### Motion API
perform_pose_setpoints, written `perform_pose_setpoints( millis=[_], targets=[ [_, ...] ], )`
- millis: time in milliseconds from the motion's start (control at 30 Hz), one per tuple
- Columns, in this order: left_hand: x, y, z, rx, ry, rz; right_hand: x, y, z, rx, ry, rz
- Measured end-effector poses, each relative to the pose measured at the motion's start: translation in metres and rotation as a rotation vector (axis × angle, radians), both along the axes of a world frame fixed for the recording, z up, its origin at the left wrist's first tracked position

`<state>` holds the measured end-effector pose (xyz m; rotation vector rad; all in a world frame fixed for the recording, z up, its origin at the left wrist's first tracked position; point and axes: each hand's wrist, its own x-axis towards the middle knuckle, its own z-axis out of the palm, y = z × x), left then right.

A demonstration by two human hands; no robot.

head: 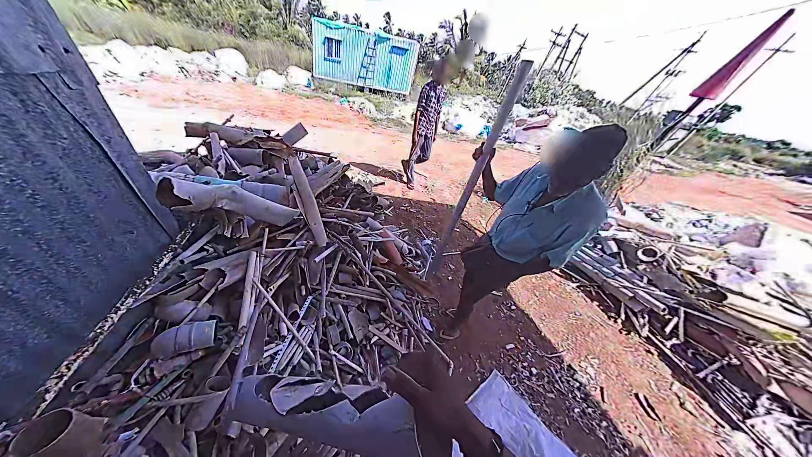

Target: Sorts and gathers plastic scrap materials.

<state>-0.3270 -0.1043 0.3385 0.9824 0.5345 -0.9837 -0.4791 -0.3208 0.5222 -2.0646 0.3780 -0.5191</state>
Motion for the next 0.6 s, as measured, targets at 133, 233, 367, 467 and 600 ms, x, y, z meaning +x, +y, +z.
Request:
perform_pose_setpoints(
  millis=[133,233,367,467,600],
  targets=[
    [-0.041,-0.030,0.003,-0.044,-0.091,0.118,-0.062,-0.008,-0.002,-0.136,-0.113,0.177],
    [-0.063,-0.038,0.006,-0.083,-0.118,0.160,-0.099,-0.010,-0.006,-0.171,-0.165,0.237],
    [-0.068,-0.050,0.010,-0.154,-0.182,0.159,-0.140,-0.019,-0.009,-0.196,-0.212,0.157],
    [-0.064,-0.057,0.018,-0.157,-0.164,0.162,-0.171,-0.022,-0.026,-0.148,-0.179,-0.198],
    [-0.060,-0.057,0.016,-0.210,-0.138,0.126,-0.202,-0.014,-0.034,0.195,0.247,-0.684]
  ],
)
